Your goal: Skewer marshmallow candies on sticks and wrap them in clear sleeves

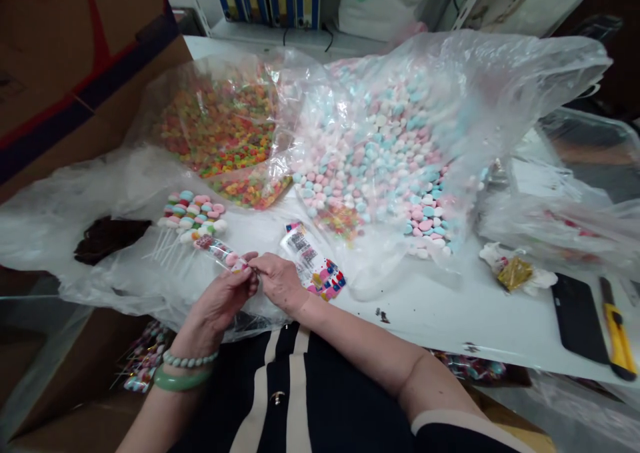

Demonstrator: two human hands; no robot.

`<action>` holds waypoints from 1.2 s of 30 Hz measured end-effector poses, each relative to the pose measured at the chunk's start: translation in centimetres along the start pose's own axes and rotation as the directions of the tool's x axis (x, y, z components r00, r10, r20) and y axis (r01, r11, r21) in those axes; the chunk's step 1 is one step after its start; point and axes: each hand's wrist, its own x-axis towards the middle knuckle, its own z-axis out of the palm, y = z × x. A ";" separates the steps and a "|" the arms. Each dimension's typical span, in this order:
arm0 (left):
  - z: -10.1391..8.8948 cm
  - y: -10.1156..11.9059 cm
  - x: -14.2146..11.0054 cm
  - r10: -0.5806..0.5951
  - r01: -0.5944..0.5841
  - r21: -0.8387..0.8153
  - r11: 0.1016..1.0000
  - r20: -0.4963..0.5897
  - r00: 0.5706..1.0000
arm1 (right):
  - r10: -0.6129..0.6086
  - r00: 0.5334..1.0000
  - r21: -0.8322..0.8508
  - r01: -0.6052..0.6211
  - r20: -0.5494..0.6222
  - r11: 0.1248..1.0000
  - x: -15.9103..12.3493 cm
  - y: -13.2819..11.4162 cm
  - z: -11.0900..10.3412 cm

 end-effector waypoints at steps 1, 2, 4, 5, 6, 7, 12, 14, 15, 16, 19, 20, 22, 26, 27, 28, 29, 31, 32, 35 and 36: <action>-0.1 0.2 -0.1 -0.028 0.028 -0.012 1.000 -0.004 1.000 | -0.007 1.000 -0.007 0.007 -0.001 1.000 -0.2 0.0 -0.2; -0.3 0.4 -0.1 -0.049 0.048 -0.025 0.999 -0.024 0.999 | -0.020 1.000 -0.014 0.020 0.007 1.000 -0.4 -0.1 -0.3; -0.5 0.2 0.1 -0.019 0.012 -0.052 0.999 -0.119 0.993 | -0.069 0.997 -0.051 0.071 0.046 0.996 -0.8 -0.6 -0.5; -0.5 -0.1 0.4 0.040 -0.052 -0.062 0.997 -0.182 0.983 | -0.099 0.993 -0.100 0.105 0.067 0.989 -1.0 -0.9 -0.4; -0.4 -0.4 0.6 0.110 -0.129 -0.066 0.989 -0.236 0.965 | -0.129 0.988 -0.176 0.141 0.081 0.974 -1.1 -1.3 -0.4; -0.2 -0.8 0.8 0.179 -0.205 -0.067 0.977 -0.274 0.945 | -0.159 0.984 -0.272 0.176 0.084 0.946 -1.3 -1.8 -0.3; 1.3 -1.8 1.1 0.178 -0.217 -0.137 0.966 -0.251 0.951 | -0.322 0.945 -0.613 0.285 0.053 0.737 -1.0 -3.6 0.5; 1.8 -1.5 0.8 0.080 -0.122 -0.207 0.971 -0.201 0.976 | -0.269 0.963 -0.560 0.242 0.036 0.793 -0.4 -3.7 0.5; 1.8 -1.3 0.6 0.033 -0.073 -0.241 0.968 -0.166 0.986 | -0.202 0.979 -0.482 0.186 0.020 0.856 -0.1 -3.7 0.4; 1.8 -1.1 0.4 -0.004 -0.031 -0.272 0.962 -0.127 0.992 | -0.108 0.994 -0.352 0.103 0.006 0.930 0.2 -3.5 0.4; 1.3 -0.9 -0.3 0.004 -0.019 -0.269 0.963 -0.056 0.998 | 0.292 0.949 0.308 -0.316 0.121 0.898 0.7 -2.9 0.3; 1.0 -0.9 -0.4 0.025 -0.032 -0.229 0.973 -0.037 0.999 | 0.385 0.892 0.506 -0.452 0.236 0.735 0.8 -2.6 0.3; 0.4 -1.1 -0.7 0.062 -0.062 -0.092 0.994 -0.010 0.998 | 0.434 0.785 0.696 -0.605 0.443 0.386 0.6 -2.3 0.2; -0.5 -1.1 -0.8 0.214 -0.207 0.109 0.972 -0.065 0.975 | 0.460 0.779 0.679 -0.611 0.425 0.408 -0.2 -2.6 -0.9; -0.5 -0.9 -0.8 0.258 -0.248 0.125 0.961 -0.074 0.963 | 0.475 0.818 0.645 -0.559 0.325 0.521 -0.3 -2.7 -1.3; -0.5 -0.8 -0.8 0.276 -0.265 0.139 0.954 -0.063 0.959 | 0.468 0.855 0.609 -0.498 0.225 0.617 -0.2 -2.9 -1.7; -0.4 -0.7 -0.8 0.252 -0.246 0.156 0.957 -0.023 0.967 | 0.445 0.883 0.593 -0.441 0.151 0.674 0.0 -2.9 -2.0; 0.2 -0.6 -0.9 0.092 -0.110 0.202 0.973 0.095 0.991 | 0.383 0.911 0.638 -0.387 0.153 0.666 0.8 -2.8 -2.2; 0.6 -0.6 -0.9 0.011 -0.041 0.233 0.972 0.126 0.992 | 0.359 0.914 0.677 -0.387 0.189 0.626 1.3 -2.6 -2.2; 1.7 -0.8 -0.8 0.112 -0.102 0.370 0.924 -0.005 0.994 | 0.378 0.914 0.738 -0.357 0.149 0.573 3.1 -1.8 -2.1; 1.9 -0.8 -0.7 0.238 -0.180 0.427 0.886 -0.085 0.968 | 0.391 0.914 0.723 -0.343 0.109 0.600 3.5 -1.5 -2.3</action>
